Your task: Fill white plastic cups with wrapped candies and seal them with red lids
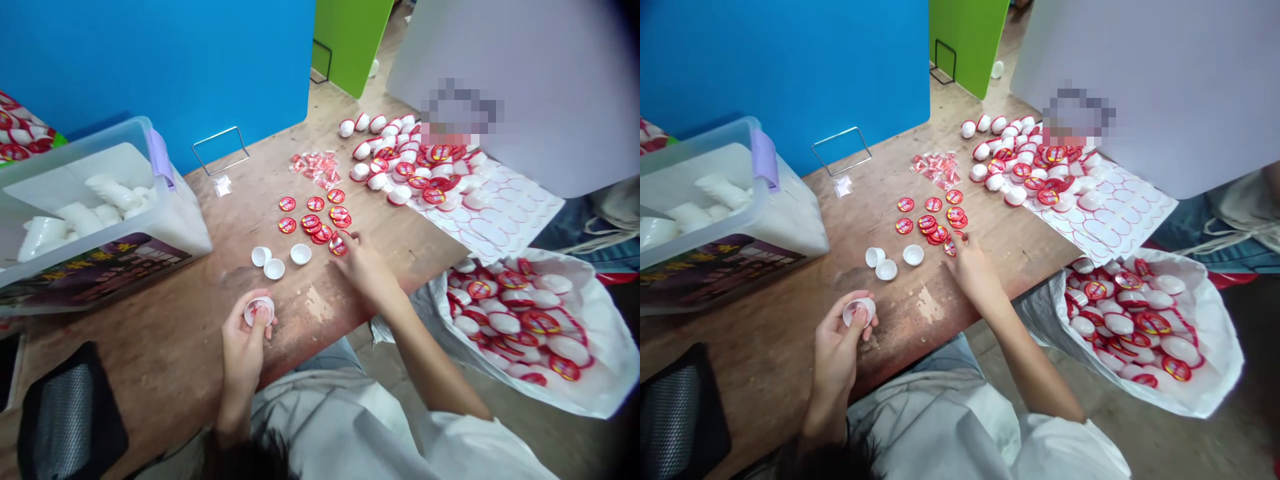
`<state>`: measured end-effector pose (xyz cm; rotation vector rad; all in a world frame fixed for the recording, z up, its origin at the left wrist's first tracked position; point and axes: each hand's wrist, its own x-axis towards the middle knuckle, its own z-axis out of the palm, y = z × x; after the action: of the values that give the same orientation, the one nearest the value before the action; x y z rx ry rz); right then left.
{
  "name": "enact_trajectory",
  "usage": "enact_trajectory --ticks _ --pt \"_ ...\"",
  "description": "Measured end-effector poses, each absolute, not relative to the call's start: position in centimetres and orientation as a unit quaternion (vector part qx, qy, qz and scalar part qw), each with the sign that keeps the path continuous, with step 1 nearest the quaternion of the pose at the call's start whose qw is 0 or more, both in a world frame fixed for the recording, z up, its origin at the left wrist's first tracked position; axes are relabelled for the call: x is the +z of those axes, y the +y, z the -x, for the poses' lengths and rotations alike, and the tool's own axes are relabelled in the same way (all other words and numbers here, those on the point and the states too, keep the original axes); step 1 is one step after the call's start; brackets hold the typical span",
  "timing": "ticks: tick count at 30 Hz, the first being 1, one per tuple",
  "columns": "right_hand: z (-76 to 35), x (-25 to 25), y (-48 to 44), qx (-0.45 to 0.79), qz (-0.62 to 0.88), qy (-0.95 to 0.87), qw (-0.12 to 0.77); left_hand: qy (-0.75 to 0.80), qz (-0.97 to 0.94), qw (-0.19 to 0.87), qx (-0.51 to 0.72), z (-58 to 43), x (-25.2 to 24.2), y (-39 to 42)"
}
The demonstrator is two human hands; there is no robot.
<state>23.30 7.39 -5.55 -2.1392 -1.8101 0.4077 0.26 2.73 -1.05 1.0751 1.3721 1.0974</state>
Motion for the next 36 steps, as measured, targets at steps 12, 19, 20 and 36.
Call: enact_trajectory --ticks 12,19,20,36 --pt "-22.5 -3.5 7.4 0.119 0.745 -0.653 0.071 0.587 -0.33 0.58 0.458 -1.2 0.6 2.6" --pt "-18.2 -0.4 2.1 0.213 0.611 -0.661 0.38 0.595 -0.278 0.571 0.493 -1.7 0.1 2.5" --pt "-17.2 -0.3 1.5 0.25 0.569 -0.668 0.41 0.602 -0.287 0.557 0.495 -1.8 0.0 2.4" --pt "-12.8 -1.8 -0.9 0.275 0.545 -0.632 0.478 0.556 -0.499 0.505 0.432 -2.4 -0.1 1.0"
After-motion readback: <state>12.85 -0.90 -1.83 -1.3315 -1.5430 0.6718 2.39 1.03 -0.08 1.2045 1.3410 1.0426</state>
